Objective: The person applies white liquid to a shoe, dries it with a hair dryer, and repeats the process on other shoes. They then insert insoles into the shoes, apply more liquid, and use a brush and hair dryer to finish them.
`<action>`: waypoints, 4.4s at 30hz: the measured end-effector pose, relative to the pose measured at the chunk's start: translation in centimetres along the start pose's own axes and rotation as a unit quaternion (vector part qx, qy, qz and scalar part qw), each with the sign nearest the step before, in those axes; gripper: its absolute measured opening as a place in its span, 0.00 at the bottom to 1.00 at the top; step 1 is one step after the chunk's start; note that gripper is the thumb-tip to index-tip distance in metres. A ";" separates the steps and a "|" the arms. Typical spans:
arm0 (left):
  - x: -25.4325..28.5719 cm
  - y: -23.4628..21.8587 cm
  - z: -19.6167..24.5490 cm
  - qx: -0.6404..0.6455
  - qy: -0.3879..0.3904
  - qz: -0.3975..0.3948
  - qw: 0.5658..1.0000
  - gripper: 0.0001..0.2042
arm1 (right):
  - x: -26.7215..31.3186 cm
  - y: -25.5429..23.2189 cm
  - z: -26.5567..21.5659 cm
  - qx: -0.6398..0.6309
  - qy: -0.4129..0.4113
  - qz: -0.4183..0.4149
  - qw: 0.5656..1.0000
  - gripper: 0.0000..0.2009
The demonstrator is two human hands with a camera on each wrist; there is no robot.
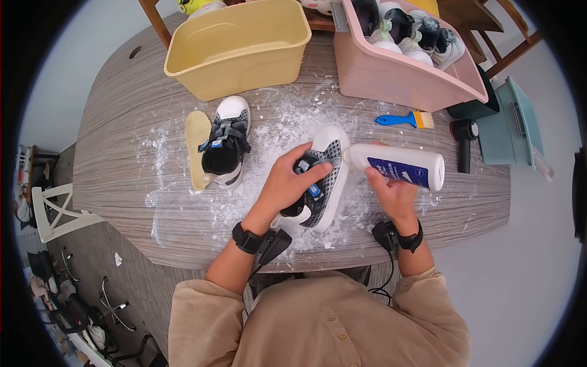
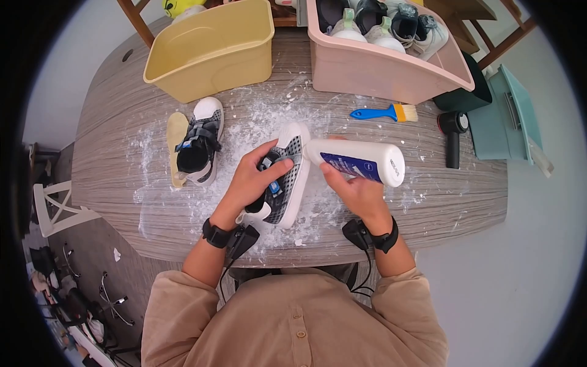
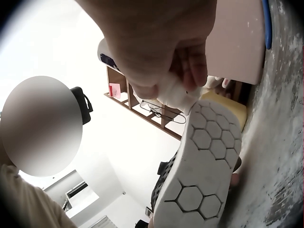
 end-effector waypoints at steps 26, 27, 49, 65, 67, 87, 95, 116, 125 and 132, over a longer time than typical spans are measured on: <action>-0.7 -1.0 -1.3 0.077 -0.021 0.046 0.996 0.32 | 0.0 1.8 -0.9 0.063 -0.039 -0.161 0.984 0.20; -0.6 -1.0 -1.1 0.078 -0.024 0.048 0.995 0.31 | 0.1 1.9 -0.9 0.060 -0.033 -0.166 0.984 0.20; -0.7 -1.3 -1.3 0.174 -0.045 0.068 0.981 0.27 | 0.5 2.7 -0.7 0.046 -0.028 -0.221 0.974 0.21; -0.4 -1.9 -1.4 0.223 -0.076 0.119 0.965 0.30 | 0.6 3.8 -2.5 0.021 -0.046 -0.290 0.956 0.19; -0.6 -1.9 -1.4 0.282 -0.075 0.087 0.952 0.31 | 0.9 3.1 -1.0 -0.036 -0.006 -0.261 0.965 0.18; 0.0 -0.9 0.5 0.372 0.029 0.042 0.927 0.32 | -0.2 -0.2 1.4 -0.165 0.023 0.012 0.986 0.22; 0.6 -0.7 2.5 0.256 0.169 -0.011 0.952 0.26 | -0.9 -0.7 1.2 -0.167 0.042 0.067 0.983 0.16; 1.3 -1.0 3.6 -0.116 0.245 0.096 0.958 0.13 | -0.9 -1.3 1.5 -0.168 0.047 0.057 0.983 0.13; 1.8 -1.6 4.8 -0.159 0.311 0.171 0.921 0.14 | -0.1 -1.3 0.6 -0.087 -0.014 0.032 0.996 0.21; 1.7 -1.8 4.2 -0.130 0.264 0.177 0.939 0.14 | 0.3 -0.5 0.2 -0.026 -0.030 0.004 0.999 0.22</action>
Point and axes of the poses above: each hand's wrist, its own x-axis away from the middle knuckle, its own y-axis out of the palm, z = x × y, the point moved 7 cm from there along -x, towards the middle knuckle, and after that the axes turned 12 degrees about -x, right-handed, at the moved point
